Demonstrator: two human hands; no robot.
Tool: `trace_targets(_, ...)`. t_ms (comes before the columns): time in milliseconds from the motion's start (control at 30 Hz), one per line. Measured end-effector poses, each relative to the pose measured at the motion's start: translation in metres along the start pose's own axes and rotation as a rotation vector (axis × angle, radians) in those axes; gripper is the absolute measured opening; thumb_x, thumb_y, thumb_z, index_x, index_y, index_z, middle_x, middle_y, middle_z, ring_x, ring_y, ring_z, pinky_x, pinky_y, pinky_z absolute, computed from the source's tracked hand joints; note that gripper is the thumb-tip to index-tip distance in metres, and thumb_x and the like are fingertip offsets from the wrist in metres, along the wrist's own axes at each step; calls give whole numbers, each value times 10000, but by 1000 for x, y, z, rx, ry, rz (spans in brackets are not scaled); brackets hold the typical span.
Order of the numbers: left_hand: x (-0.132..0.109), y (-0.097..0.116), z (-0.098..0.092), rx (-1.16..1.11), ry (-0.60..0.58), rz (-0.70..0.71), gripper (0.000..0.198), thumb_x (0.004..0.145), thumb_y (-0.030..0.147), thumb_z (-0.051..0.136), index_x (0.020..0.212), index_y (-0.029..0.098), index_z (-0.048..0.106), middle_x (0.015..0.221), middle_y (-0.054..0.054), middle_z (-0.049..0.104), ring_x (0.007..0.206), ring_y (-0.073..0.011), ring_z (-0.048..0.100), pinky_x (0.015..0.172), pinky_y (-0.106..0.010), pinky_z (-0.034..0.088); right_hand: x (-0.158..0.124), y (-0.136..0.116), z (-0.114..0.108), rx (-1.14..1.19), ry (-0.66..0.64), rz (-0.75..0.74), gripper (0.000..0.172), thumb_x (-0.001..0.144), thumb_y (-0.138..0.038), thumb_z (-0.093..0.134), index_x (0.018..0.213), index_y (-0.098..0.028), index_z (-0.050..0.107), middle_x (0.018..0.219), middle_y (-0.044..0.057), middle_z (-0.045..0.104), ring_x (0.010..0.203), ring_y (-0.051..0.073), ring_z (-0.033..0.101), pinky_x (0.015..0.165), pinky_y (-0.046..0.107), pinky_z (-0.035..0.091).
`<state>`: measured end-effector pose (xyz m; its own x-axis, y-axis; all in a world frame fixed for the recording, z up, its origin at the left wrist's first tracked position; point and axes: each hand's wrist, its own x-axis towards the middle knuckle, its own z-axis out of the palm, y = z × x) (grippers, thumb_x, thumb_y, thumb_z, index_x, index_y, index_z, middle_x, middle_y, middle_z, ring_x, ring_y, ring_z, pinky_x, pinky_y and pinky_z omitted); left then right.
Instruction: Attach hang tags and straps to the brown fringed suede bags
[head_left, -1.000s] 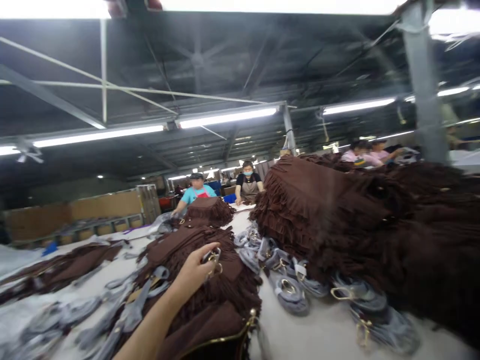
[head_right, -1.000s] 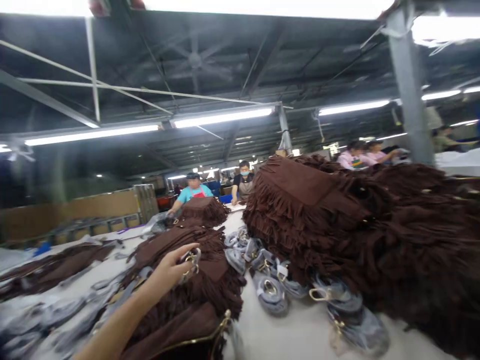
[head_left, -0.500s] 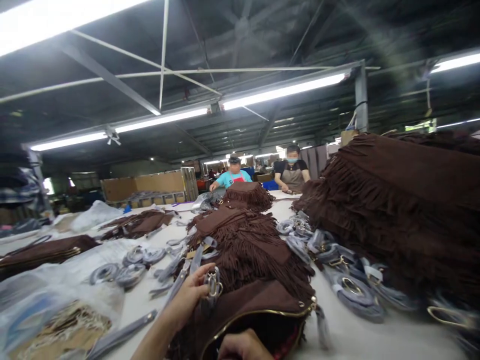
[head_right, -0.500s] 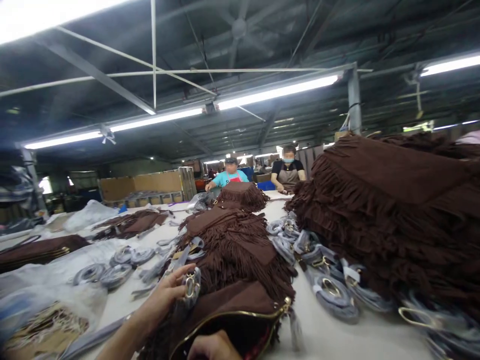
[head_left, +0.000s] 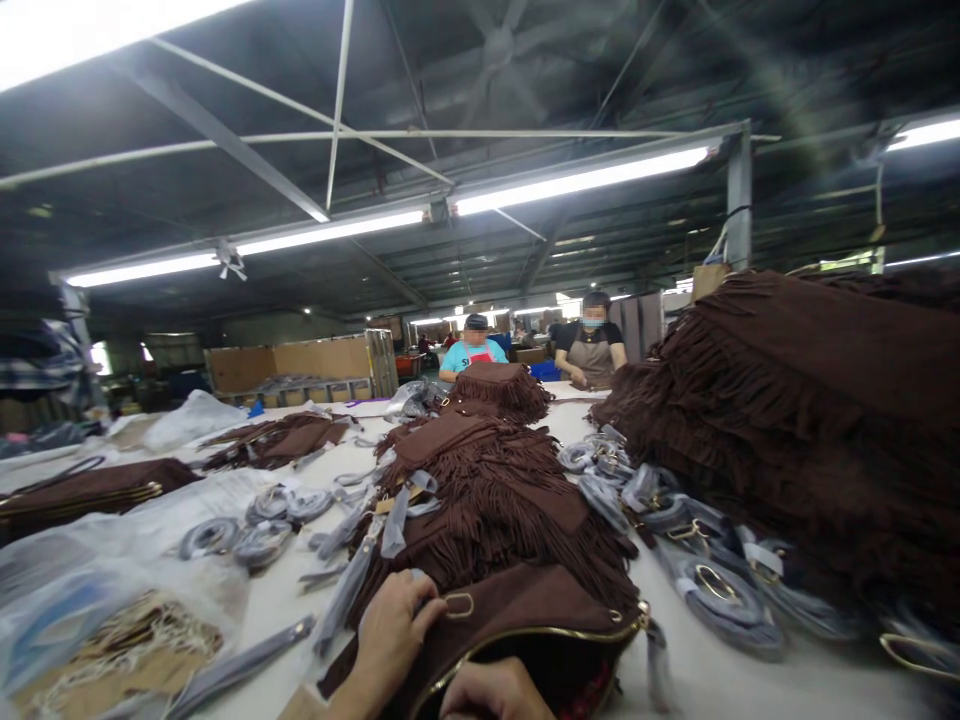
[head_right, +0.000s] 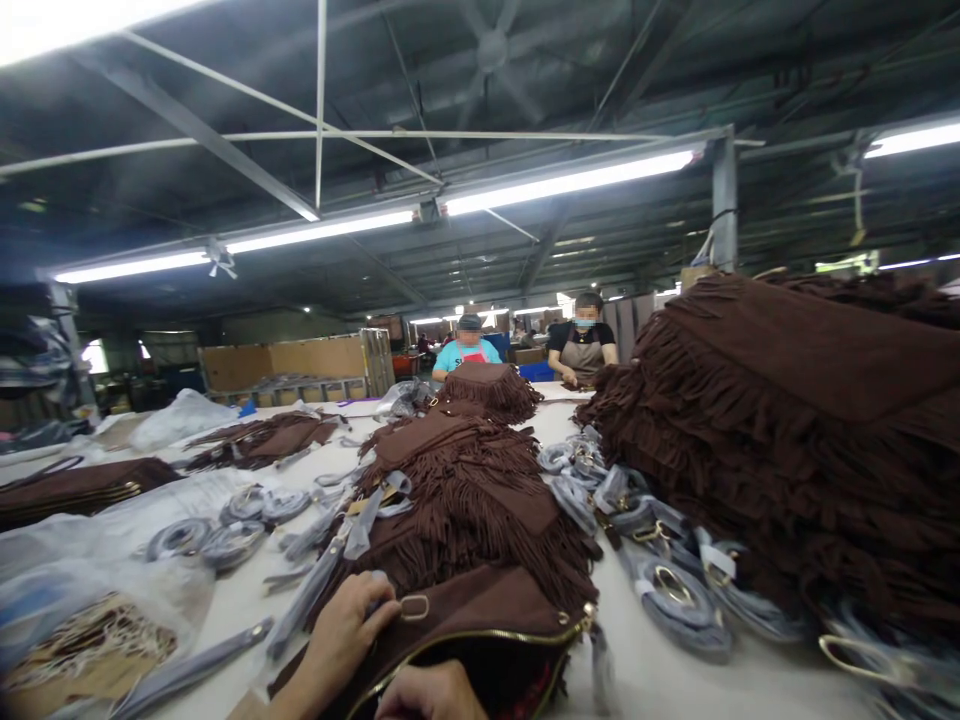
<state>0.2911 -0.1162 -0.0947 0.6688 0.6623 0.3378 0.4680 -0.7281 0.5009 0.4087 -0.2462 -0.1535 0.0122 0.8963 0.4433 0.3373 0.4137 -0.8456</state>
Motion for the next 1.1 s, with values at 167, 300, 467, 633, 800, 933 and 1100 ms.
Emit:
trace_targets(167, -2, -12, 6, -37, -7, 26, 206, 875, 333, 493, 816, 213, 650, 906, -56, 670, 932, -237, 600, 871, -347, 431, 1, -3, 4, 61, 176, 24, 124, 786, -167, 573, 704, -179, 665, 602, -16, 617, 583, 139, 554, 579, 210, 398)
trace_targets(300, -8, -22, 6, -116, 20, 61, 219, 891, 321, 475, 934, 215, 661, 986, -68, 690, 982, -235, 619, 913, -355, 455, 2, -10, 0, 16, 240, -36, 147, 873, -244, 551, 783, -185, 652, 645, 10, 652, 580, 151, 589, 570, 213, 434)
trace_targets(467, -17, -27, 11, -120, 78, 145, 260, 847, 254, 503, 1008, 200, 700, 964, -105, 690, 970, -279, 629, 891, -431, 490, 4, -19, 1, -226, 225, -204, 186, 913, -262, 527, 873, -184, 692, 729, 41, 690, 654, 170, 622, 631, 226, 452)
trace_targets(633, -18, -23, 9, -57, 80, 195, 332, 779, 146, 495, 1039, 188, 696, 980, -112, 693, 973, -277, 630, 891, -438, 503, 11, -18, 13, -42, 343, 152, 226, 868, -312, 524, 747, -175, 657, 588, 3, 631, 564, 153, 564, 564, 229, 406)
trace_targets(800, -20, -9, 8, -52, 143, 183, 219, 833, 193, 494, 931, 200, 689, 886, -88, 690, 911, -271, 637, 830, -413, 509, 20, -16, 18, 67, 401, 315, 236, 732, -384, 525, 613, -184, 566, 488, -10, 549, 476, 135, 474, 489, 238, 345)
trace_targets(933, -21, 0, 8, -97, 211, 226, 197, 841, 197, 504, 931, 221, 678, 881, -72, 687, 897, -253, 638, 805, -375, 508, 22, -10, 22, 162, 458, 358, 226, 677, -409, 518, 586, -202, 530, 442, -27, 516, 415, 113, 407, 426, 225, 280)
trace_targets(1100, -24, -5, 9, -85, 276, 227, 180, 857, 214, 514, 935, 217, 677, 866, -72, 679, 876, -257, 634, 791, -381, 509, 24, -5, 24, 316, 490, 406, 266, 648, -460, 565, 590, -210, 498, 410, -57, 478, 355, 70, 278, 383, 216, 192)
